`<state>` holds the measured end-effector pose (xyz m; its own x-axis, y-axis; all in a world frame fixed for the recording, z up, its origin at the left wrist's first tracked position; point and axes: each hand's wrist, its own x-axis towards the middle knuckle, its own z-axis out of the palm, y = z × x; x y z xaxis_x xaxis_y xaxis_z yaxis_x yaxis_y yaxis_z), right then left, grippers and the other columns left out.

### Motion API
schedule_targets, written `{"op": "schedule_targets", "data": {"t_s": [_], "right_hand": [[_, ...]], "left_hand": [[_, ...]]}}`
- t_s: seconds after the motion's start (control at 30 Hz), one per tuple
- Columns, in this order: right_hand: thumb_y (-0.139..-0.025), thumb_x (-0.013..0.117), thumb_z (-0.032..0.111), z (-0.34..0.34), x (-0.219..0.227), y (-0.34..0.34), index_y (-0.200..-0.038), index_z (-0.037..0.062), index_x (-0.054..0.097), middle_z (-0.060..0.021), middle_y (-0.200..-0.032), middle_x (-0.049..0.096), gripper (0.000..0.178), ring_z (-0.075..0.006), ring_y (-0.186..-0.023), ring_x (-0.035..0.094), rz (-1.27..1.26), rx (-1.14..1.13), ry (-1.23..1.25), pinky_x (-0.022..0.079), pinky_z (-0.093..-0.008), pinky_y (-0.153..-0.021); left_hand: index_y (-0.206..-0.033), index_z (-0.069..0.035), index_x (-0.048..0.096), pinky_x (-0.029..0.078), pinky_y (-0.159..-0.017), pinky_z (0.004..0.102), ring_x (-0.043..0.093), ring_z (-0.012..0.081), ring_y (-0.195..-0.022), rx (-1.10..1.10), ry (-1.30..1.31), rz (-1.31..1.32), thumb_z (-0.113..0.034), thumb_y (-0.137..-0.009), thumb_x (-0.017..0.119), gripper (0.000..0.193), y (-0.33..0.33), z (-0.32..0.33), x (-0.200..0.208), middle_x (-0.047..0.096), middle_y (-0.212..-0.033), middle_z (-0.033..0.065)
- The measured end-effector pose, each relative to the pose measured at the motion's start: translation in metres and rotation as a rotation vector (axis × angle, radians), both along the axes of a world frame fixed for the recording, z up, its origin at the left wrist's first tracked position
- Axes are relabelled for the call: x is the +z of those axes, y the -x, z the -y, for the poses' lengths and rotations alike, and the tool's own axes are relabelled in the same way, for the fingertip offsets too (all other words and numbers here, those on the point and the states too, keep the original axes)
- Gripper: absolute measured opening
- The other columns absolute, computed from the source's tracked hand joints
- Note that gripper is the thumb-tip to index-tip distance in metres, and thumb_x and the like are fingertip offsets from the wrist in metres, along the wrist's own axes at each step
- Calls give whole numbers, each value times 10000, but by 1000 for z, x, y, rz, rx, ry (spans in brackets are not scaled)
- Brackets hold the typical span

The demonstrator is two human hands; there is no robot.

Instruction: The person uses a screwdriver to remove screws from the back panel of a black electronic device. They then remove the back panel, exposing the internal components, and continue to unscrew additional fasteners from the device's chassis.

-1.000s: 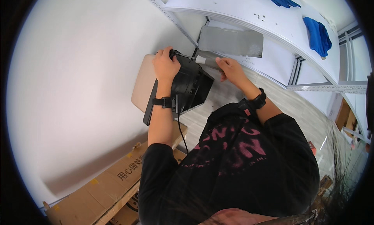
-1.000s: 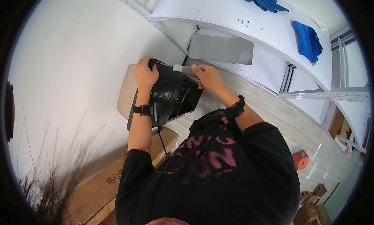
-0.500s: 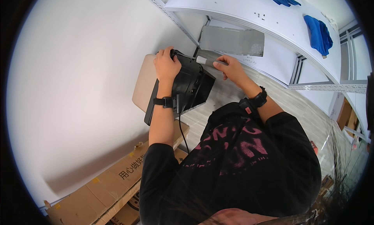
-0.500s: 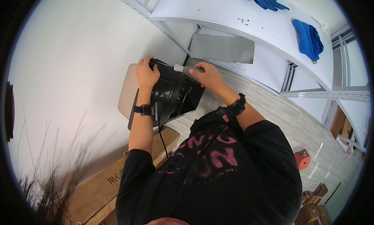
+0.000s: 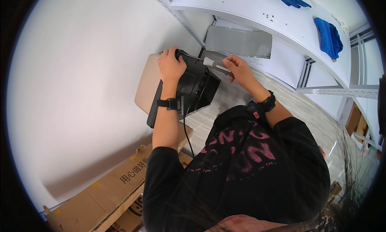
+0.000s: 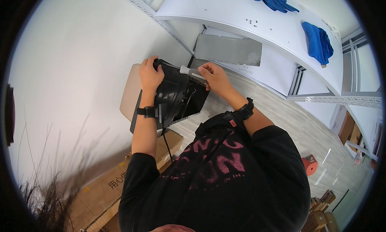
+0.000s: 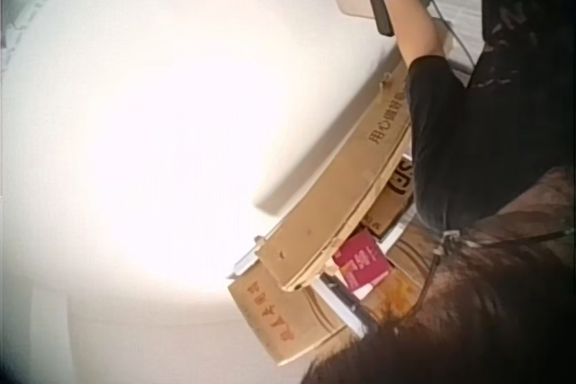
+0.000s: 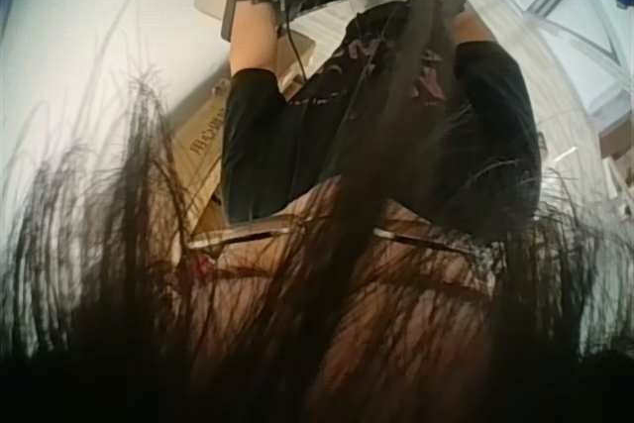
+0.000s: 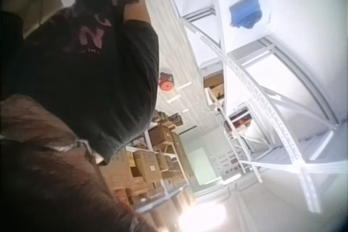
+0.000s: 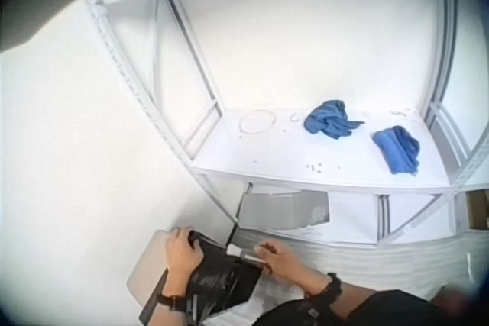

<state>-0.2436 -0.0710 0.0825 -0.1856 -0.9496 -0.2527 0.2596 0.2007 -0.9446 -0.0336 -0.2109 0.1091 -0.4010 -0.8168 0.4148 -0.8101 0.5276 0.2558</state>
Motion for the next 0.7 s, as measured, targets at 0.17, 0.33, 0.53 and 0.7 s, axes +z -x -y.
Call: {"op": "schedule_targets", "data": {"t_s": [0.17,0.33,0.53,0.7], "right_hand": [[-923,551,288,-3,0,3,-938,14,565,-17,-710,552,275,-79,-471,492,30,-1,-24,410,-225,-424],[-927,553,259,-11,11,34,-998,32,591,-13,-755,574,241,-72,-551,519,154,-59,-53,431,-218,-470],[-934,544,251,-36,17,111,-1081,29,573,-33,-722,570,268,-70,-532,512,141,-186,-8,445,-203,-493],[-903,593,225,-70,12,172,-1118,31,540,-37,-716,566,294,-74,-527,501,183,-327,45,446,-219,-499]], "left_hand": [[-1042,-105,609,443,-741,434,564,334,-881,5,-12,10,-84,-712,637,332,0,1,1,591,-901,116],[-1057,-100,607,431,-813,416,558,312,-942,-10,-88,-7,-99,-728,633,330,0,1,1,593,-964,114],[-1039,-91,618,481,-783,415,584,343,-922,-77,-137,-116,-139,-696,689,353,-1,8,0,607,-1005,138],[-1048,-72,617,439,-873,425,547,355,-997,-22,-66,7,-140,-707,688,354,36,10,23,594,-1034,163]]}}
